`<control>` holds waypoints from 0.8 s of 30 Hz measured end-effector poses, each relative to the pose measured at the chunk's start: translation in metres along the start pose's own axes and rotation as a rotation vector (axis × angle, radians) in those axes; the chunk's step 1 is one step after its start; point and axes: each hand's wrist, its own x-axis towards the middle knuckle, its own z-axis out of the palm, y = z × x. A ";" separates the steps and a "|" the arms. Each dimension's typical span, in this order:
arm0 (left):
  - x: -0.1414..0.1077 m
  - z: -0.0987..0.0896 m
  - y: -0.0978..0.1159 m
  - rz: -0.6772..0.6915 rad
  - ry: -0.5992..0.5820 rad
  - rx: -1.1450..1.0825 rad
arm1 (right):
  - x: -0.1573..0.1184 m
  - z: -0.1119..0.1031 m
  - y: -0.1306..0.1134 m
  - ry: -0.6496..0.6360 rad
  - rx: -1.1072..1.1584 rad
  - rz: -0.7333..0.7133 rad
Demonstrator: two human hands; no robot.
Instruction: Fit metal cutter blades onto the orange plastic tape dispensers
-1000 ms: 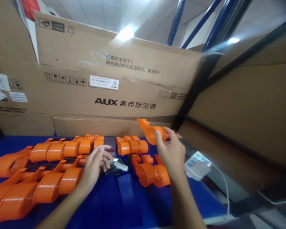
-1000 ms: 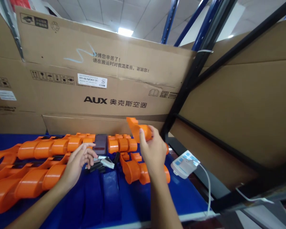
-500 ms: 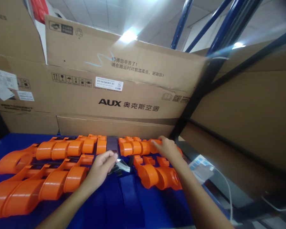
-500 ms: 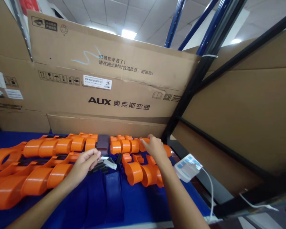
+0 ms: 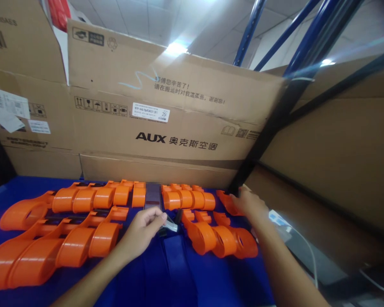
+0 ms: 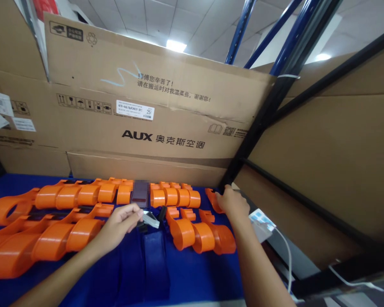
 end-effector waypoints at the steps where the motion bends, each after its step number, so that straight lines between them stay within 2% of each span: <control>1: 0.000 0.000 0.000 0.000 -0.002 0.001 | 0.003 0.003 0.004 -0.034 -0.006 0.007; 6: -0.003 0.003 0.004 0.013 0.002 0.007 | 0.010 0.014 0.010 -0.081 -0.009 -0.010; 11: -0.003 0.004 0.008 0.034 0.021 0.009 | 0.000 0.005 -0.002 0.038 0.008 -0.045; 14: -0.003 0.003 0.007 0.032 0.023 0.009 | -0.012 -0.011 -0.016 0.149 0.031 -0.086; 19: -0.001 0.000 0.001 0.006 0.026 0.007 | -0.045 -0.049 -0.047 0.467 0.194 -0.235; 21: 0.000 -0.003 -0.001 0.003 0.074 -0.003 | -0.062 -0.064 -0.061 0.565 0.327 -0.356; 24: 0.005 -0.008 -0.002 0.016 0.228 -0.064 | -0.093 -0.080 -0.082 0.556 0.538 -0.530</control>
